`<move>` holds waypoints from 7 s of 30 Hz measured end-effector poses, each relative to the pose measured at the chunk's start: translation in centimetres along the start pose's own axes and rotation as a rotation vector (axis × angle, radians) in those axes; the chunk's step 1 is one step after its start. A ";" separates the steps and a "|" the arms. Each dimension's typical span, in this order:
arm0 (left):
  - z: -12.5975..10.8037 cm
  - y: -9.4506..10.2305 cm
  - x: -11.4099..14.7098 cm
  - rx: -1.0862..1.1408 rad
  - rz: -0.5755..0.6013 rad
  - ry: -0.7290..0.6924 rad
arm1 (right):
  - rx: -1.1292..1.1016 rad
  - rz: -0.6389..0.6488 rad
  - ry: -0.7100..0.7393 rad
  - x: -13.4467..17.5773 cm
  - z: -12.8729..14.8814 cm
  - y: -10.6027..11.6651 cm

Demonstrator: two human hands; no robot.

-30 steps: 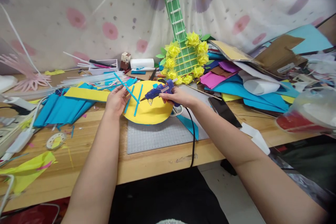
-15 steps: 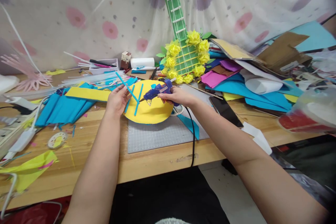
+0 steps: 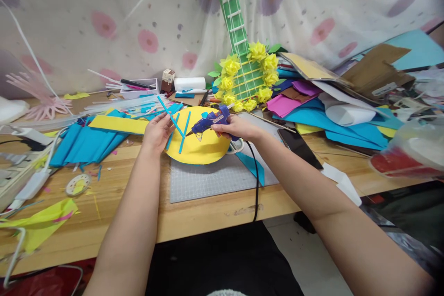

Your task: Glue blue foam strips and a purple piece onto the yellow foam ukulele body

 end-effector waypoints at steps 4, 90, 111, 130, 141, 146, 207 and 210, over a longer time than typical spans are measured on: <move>-0.1 -0.2 0.2 0.019 -0.017 0.006 | 0.008 0.025 -0.009 0.1 0.2 0.0; -0.3 -0.5 0.7 -0.023 0.040 0.077 | 0.037 -0.030 -0.082 -0.8 0.6 -0.2; -0.1 -0.5 1.0 -0.120 0.165 0.092 | 0.035 -0.087 -0.028 -1.9 0.1 -0.1; -0.3 -0.3 1.3 -0.214 0.232 0.184 | 0.029 -0.163 -0.035 -2.2 0.1 0.5; -0.5 -0.4 1.5 -0.234 0.220 0.229 | -0.001 -0.185 -0.006 -1.6 -0.2 1.0; -0.7 -0.6 1.8 -0.228 0.225 0.237 | -0.013 -0.149 -0.006 -1.5 -0.4 0.7; -0.8 -0.5 2.1 -0.346 0.318 0.290 | -0.066 -0.483 -0.110 -3.1 -1.5 2.5; -0.9 -0.6 2.2 -0.358 0.319 0.289 | -0.066 -0.483 -0.116 -3.1 -1.3 2.6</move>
Point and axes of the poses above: each hand's wrist, its own x-axis away from the middle knuckle, its own y-axis out of the back of the hand, z = x × y, the point moved 1 cm from there along -x, towards the middle knuckle
